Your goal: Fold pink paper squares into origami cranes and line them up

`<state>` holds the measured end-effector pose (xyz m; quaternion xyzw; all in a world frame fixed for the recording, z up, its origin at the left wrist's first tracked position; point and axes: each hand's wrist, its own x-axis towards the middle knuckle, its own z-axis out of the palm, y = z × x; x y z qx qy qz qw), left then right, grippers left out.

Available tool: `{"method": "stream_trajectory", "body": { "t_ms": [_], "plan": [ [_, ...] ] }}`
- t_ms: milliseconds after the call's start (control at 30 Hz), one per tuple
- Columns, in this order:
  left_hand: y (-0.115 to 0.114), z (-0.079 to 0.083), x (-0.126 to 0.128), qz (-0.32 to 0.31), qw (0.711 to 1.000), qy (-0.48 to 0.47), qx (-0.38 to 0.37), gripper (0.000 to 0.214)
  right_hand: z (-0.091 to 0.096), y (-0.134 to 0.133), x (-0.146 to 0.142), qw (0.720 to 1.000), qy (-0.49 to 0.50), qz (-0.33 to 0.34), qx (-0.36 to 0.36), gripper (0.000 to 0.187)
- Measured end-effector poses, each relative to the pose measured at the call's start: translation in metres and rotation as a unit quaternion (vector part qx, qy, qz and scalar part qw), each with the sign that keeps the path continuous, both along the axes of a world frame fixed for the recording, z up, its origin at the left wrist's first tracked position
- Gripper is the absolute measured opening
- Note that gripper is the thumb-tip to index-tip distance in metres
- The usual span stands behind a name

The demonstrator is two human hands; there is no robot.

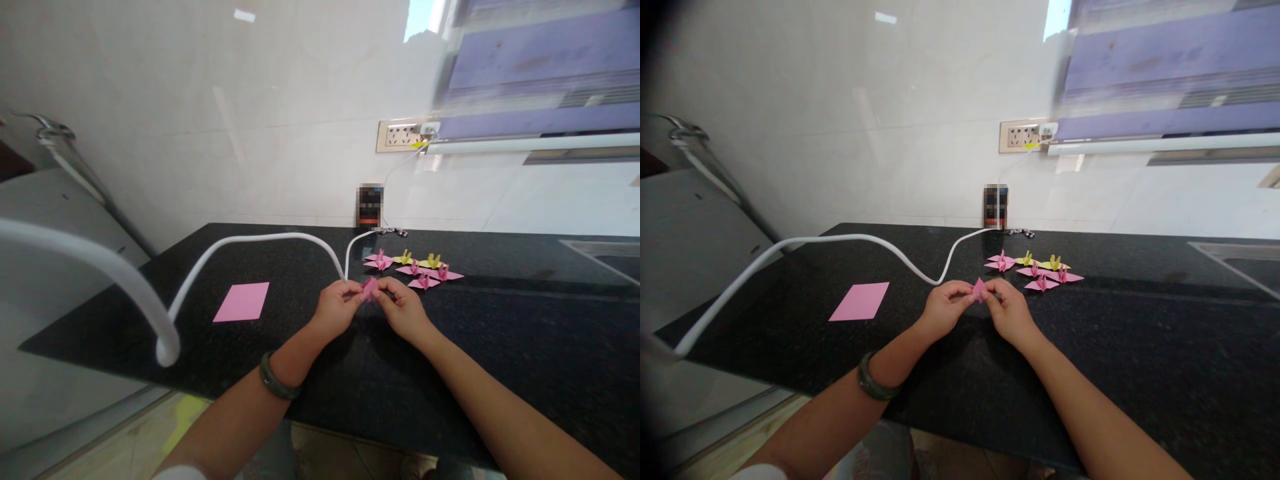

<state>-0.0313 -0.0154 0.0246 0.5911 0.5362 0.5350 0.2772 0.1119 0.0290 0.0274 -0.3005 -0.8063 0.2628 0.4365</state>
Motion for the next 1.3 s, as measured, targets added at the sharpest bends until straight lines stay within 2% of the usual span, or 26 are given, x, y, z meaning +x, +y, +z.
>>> {"method": "stream_trajectory", "body": {
  "t_ms": [133,333,500,700,800,933,1167,1300],
  "plan": [
    [-0.003,0.006,0.0,0.009,0.996,0.066,0.054,0.009,-0.005,0.002,-0.001,0.998,0.024,0.023,-0.055,0.014],
    [-0.004,0.008,-0.001,-0.006,0.991,0.118,0.066,0.011,-0.01,0.003,-0.002,0.981,0.08,0.077,-0.158,0.012],
    [-0.004,0.005,-0.001,0.019,0.989,0.128,0.074,0.012,-0.01,0.002,-0.005,0.972,0.107,0.08,-0.195,0.011],
    [-0.003,0.003,-0.001,0.025,0.995,0.078,0.051,0.015,-0.009,0.0,-0.006,0.964,0.134,0.063,-0.221,0.011],
    [0.0,0.001,-0.001,0.0,1.0,-0.01,0.016,0.02,-0.01,0.0,-0.006,0.959,0.149,0.059,-0.235,0.012],
    [0.006,-0.003,-0.001,-0.026,0.991,-0.126,-0.039,0.031,-0.011,0.001,-0.006,0.95,0.157,0.064,-0.262,0.012],
    [0.006,-0.005,-0.002,-0.025,0.992,-0.093,-0.077,0.019,-0.011,-0.002,-0.008,0.942,0.166,0.072,-0.284,0.014],
    [0.005,-0.005,-0.001,0.006,0.994,-0.089,-0.07,0.017,-0.011,-0.003,-0.01,0.946,0.16,0.094,-0.265,0.021]
  ]
}}
